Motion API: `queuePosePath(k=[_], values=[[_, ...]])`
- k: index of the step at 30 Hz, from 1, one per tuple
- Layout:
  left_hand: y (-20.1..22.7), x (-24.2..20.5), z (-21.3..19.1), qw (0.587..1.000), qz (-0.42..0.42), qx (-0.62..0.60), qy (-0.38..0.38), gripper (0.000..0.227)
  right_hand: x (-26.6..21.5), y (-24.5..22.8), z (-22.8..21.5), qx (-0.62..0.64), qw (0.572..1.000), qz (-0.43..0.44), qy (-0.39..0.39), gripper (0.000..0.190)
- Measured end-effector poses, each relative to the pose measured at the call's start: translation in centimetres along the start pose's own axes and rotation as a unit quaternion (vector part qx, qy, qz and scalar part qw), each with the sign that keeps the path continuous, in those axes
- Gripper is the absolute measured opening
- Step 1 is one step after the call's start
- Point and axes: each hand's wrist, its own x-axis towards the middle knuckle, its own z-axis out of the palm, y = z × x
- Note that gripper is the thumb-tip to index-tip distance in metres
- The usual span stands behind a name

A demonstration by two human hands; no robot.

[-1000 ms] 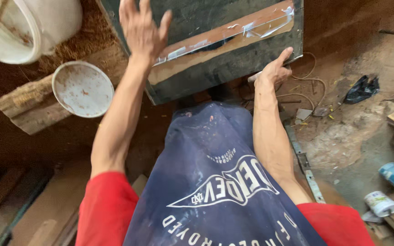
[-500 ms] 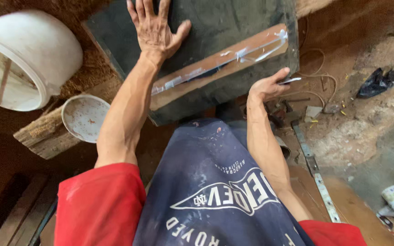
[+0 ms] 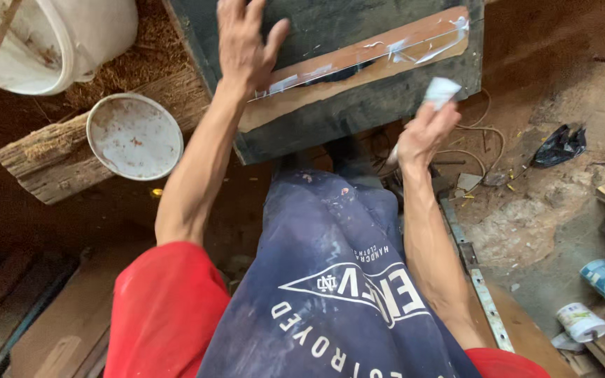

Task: The person applies a white substance from a bucket onto two thin wooden strips placed on a dark board using a small spatula. They spread the substance evenly along the strips and then flip the board over to continue the process on the other side.

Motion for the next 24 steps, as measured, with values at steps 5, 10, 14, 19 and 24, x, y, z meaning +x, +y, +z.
queuePosePath(k=[5, 10, 14, 19, 24], values=[[0.7, -13.8, -3.3, 0.966, -0.211, 0.017, 0.151, 0.051, -1.8, -5.0, 0.0, -0.011, 0.946, -0.237, -0.221, 0.043], [4.3, -23.7, -3.8, 0.868, -0.437, -0.191, 0.136, 0.081, -1.1, -6.6, 2.1, -0.093, 0.917, -0.298, -0.250, 0.052], [5.1, -25.5, -1.2, 0.820, -0.459, -0.339, 0.050, 0.054, -2.0, -8.1, 3.2, -0.161, 0.904, -0.328, -0.223, 0.049], [5.1, -25.8, -0.2, 0.793, -0.471, -0.381, 0.070, 0.044, -0.8, -10.3, 0.8, -0.159, 0.910, -0.244, -0.296, 0.031], [4.5, -25.6, -0.7, 0.803, -0.480, -0.353, 0.030, 0.043, 0.1, -11.2, 2.5, -0.108, 0.916, -0.233, -0.308, 0.028]])
